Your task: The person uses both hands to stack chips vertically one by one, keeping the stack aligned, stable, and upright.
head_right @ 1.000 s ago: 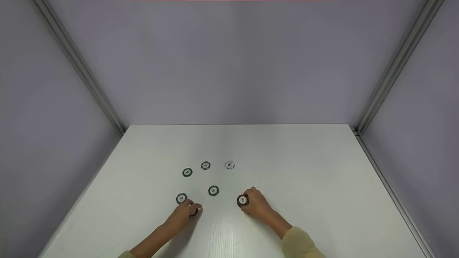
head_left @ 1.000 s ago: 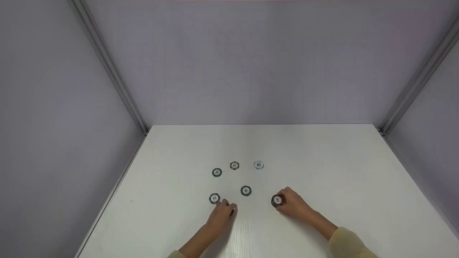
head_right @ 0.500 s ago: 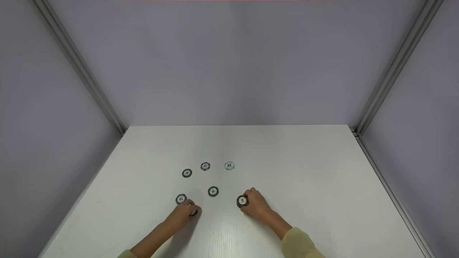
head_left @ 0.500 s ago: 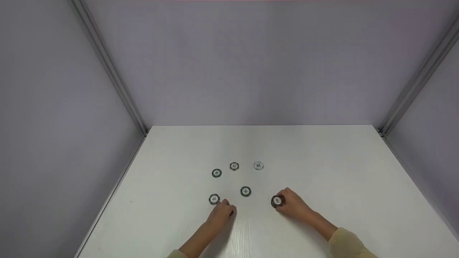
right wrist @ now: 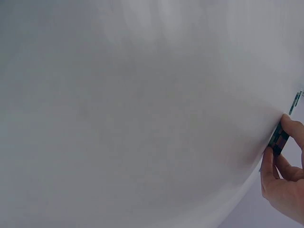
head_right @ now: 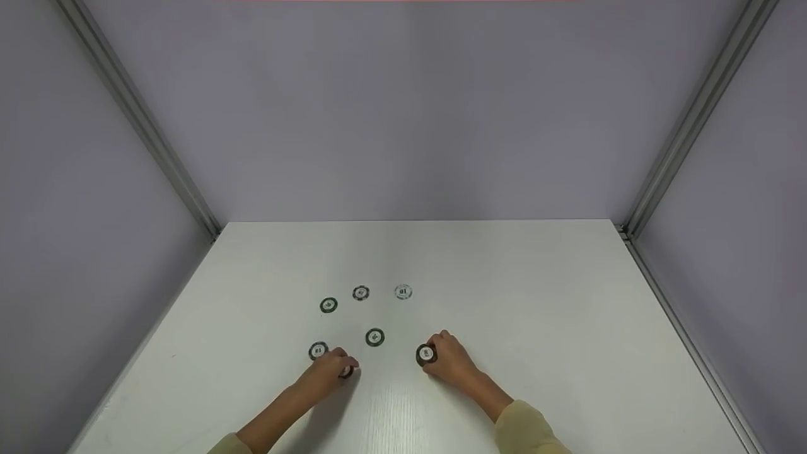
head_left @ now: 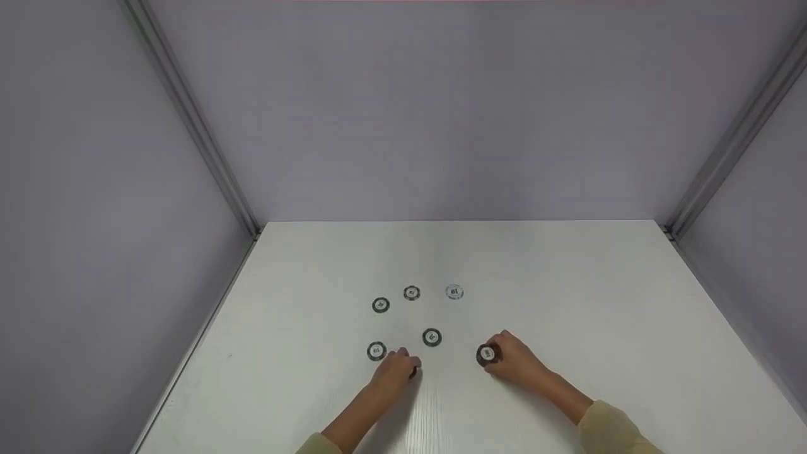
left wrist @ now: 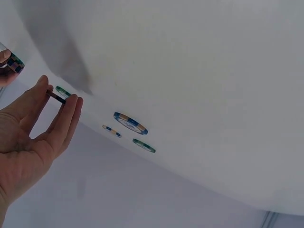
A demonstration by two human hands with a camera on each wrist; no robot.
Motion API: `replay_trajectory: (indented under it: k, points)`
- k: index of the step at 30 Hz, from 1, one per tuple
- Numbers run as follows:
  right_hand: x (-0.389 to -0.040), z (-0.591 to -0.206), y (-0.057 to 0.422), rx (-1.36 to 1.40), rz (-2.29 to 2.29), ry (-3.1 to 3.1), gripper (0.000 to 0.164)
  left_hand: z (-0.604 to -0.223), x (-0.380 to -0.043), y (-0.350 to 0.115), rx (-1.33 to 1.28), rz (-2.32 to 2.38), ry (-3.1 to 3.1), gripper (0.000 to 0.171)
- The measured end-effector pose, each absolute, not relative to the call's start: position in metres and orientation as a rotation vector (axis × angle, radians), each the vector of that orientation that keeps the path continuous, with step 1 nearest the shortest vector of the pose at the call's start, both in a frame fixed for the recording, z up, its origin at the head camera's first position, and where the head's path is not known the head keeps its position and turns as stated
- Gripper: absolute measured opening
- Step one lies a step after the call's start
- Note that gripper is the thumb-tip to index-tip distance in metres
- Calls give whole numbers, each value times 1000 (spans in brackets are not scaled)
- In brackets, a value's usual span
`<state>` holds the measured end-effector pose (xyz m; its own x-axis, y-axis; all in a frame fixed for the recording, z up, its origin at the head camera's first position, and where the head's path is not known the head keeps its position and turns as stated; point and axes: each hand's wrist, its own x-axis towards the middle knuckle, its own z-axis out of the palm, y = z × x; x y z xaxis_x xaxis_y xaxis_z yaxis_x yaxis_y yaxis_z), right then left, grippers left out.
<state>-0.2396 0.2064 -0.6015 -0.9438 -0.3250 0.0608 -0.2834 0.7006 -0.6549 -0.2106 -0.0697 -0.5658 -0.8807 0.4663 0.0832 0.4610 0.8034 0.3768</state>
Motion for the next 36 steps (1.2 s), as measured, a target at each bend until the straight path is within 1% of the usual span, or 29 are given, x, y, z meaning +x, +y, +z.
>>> replay_trajectory:
  k: [7, 24, 36]
  points:
    - [-239, -602, 206, -512, -1082, 2852, 34, -562, -214, -60, 756, 542, 2986, 13]
    - [-238, -600, 206, -491, -1092, 2831, 33, -559, -222, -36, 876, 409, 3057, 7]
    - [-239, -601, 205, -467, -1068, 2840, 35, -557, -233, -13, 911, 351, 3071, 8]
